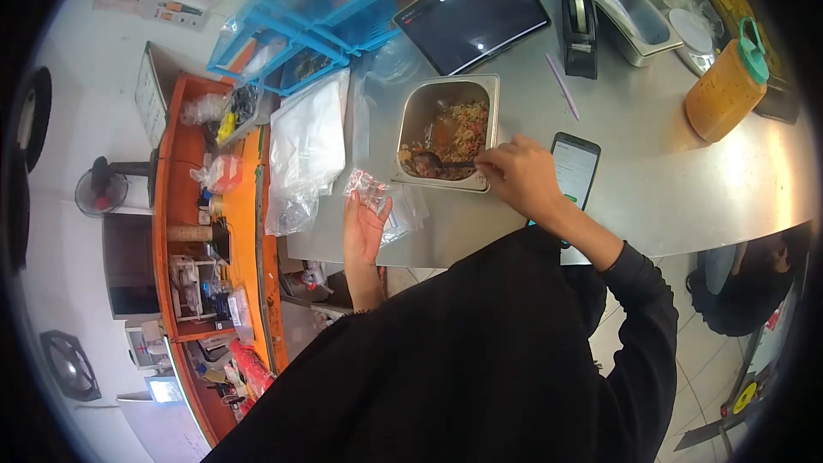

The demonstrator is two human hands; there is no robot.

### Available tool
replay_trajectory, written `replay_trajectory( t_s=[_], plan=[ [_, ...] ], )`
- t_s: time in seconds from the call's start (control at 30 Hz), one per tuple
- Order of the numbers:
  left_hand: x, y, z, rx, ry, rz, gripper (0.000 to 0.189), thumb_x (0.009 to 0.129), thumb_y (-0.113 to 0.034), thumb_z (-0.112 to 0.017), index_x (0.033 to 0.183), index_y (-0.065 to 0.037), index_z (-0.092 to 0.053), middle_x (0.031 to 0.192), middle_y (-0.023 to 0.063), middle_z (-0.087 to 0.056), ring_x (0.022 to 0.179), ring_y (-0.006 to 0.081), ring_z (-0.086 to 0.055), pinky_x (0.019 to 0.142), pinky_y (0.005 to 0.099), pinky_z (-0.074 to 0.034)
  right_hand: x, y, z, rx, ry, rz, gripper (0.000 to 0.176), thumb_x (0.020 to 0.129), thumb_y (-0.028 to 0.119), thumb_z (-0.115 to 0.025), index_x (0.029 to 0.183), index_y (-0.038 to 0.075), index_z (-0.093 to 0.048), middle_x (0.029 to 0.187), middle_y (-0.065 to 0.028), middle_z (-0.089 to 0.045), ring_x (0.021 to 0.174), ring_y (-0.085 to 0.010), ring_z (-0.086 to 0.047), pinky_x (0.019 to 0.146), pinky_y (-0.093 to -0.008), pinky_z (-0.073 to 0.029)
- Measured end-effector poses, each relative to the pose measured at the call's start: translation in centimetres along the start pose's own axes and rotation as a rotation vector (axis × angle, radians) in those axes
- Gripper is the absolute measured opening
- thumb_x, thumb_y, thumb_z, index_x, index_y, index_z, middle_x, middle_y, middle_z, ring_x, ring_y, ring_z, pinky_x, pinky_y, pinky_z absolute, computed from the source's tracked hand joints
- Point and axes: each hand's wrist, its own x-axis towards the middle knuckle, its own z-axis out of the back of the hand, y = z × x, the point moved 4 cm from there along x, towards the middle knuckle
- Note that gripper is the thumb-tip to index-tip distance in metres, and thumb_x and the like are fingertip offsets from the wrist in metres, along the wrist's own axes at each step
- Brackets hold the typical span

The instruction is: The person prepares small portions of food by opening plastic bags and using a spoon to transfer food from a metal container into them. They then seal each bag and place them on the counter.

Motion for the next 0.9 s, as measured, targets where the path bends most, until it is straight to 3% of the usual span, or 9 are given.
replay_trajectory(
  t_s=[0.03,0.07,0.13,0.17,0.23,0.57,0.8,0.9],
  plan=[
    [0.1,0.0,0.0,-0.008,0.008,-0.006,0.037,0.085,-0.017,-0.049,0.119,-0.009,-0.036,0.116,0.0053,-0.044,0.103,0.0212,-0.046,0.083,0.0378,-0.043,-0.1,-0.9,-0.1,0.065,0.031,-0.2,0.009,0.068,0.014,-0.061,0.076,0.01,-0.064,0.058,-0.0042,-0.057,0.058,-0.0202,-0.051,0.052,-0.0302,-0.04],
    [0.2,-0.1,0.0,-0.009,0.009,-0.008,0.037,0.085,-0.017,-0.049,0.119,-0.009,-0.036,0.116,0.0053,-0.044,0.103,0.0212,-0.046,0.083,0.0378,-0.043,-0.1,-1.3,-0.1,0.065,0.03,-0.197,0.009,0.068,0.014,-0.061,0.076,0.01,-0.064,0.058,-0.0042,-0.057,0.058,-0.0202,-0.051,0.052,-0.0302,-0.04],
    [0.4,-0.3,-0.1,-0.009,0.049,-0.022,0.038,0.085,-0.016,-0.048,0.119,-0.008,-0.036,0.114,0.0063,-0.046,0.102,0.0208,-0.047,0.082,0.0374,-0.044,-0.3,-3.1,-0.2,0.256,0.077,-0.44,0.014,0.07,0.018,-0.062,0.08,0.009,-0.064,0.061,-0.0069,-0.06,0.055,-0.0203,-0.054,0.052,-0.0282,-0.041],
    [0.4,-0.4,-0.2,-0.011,0.049,-0.026,0.038,0.085,-0.016,-0.048,0.119,-0.008,-0.036,0.114,0.0063,-0.046,0.102,0.0208,-0.047,0.082,0.0374,-0.044,-0.2,-3.4,0.2,0.256,0.077,-0.436,0.014,0.07,0.018,-0.062,0.08,0.009,-0.064,0.061,-0.0069,-0.06,0.055,-0.0203,-0.054,0.052,-0.0282,-0.041],
    [0.3,-0.9,-0.7,0.057,0.035,-0.07,0.039,0.085,-0.015,-0.048,0.12,-0.007,-0.035,0.114,0.0073,-0.046,0.101,0.0206,-0.048,0.082,0.0359,-0.045,-0.4,-4.2,0.9,0.39,0.135,-0.618,0.017,0.071,0.02,-0.063,0.08,0.006,-0.064,0.064,-0.0081,-0.061,0.055,-0.0165,-0.056,0.054,-0.0253,-0.041],
    [1.7,-2.4,-3.3,0.326,0.079,-0.187,0.044,0.078,-0.005,-0.056,0.119,-0.004,-0.038,0.109,0.0088,-0.05,0.098,0.0159,-0.05,0.082,0.0291,-0.042,-0.8,-6.6,2.6,0.398,0.118,-0.637,0.017,0.074,0.019,-0.062,0.082,0.005,-0.063,0.06,-0.0046,-0.06,0.054,-0.008,-0.05,0.053,-0.0227,-0.037],
    [2.9,-2.2,-6.4,0.833,0.182,-0.488,0.057,0.07,-0.006,-0.065,0.12,-0.005,-0.037,0.107,0.0094,-0.054,0.097,0.0185,-0.051,0.084,0.0294,-0.039,2.5,-6.4,6.3,0.55,0.152,-0.624,0.015,0.075,0.015,-0.061,0.08,0.001,-0.062,0.06,0.0016,-0.055,0.055,-0.0033,-0.044,0.051,-0.0183,-0.033],
    [3.5,-2.1,-7.8,1.037,0.168,-0.599,0.062,0.069,-0.006,-0.066,0.122,-0.005,-0.034,0.103,0.0103,-0.056,0.096,0.0203,-0.052,0.086,0.0317,-0.039,4.5,-6.2,7.2,0.617,0.158,-0.494,0.013,0.075,0.015,-0.061,0.079,0.002,-0.062,0.058,0.003,-0.053,0.052,-0.0024,-0.04,0.047,-0.0183,-0.03]
  ],
)
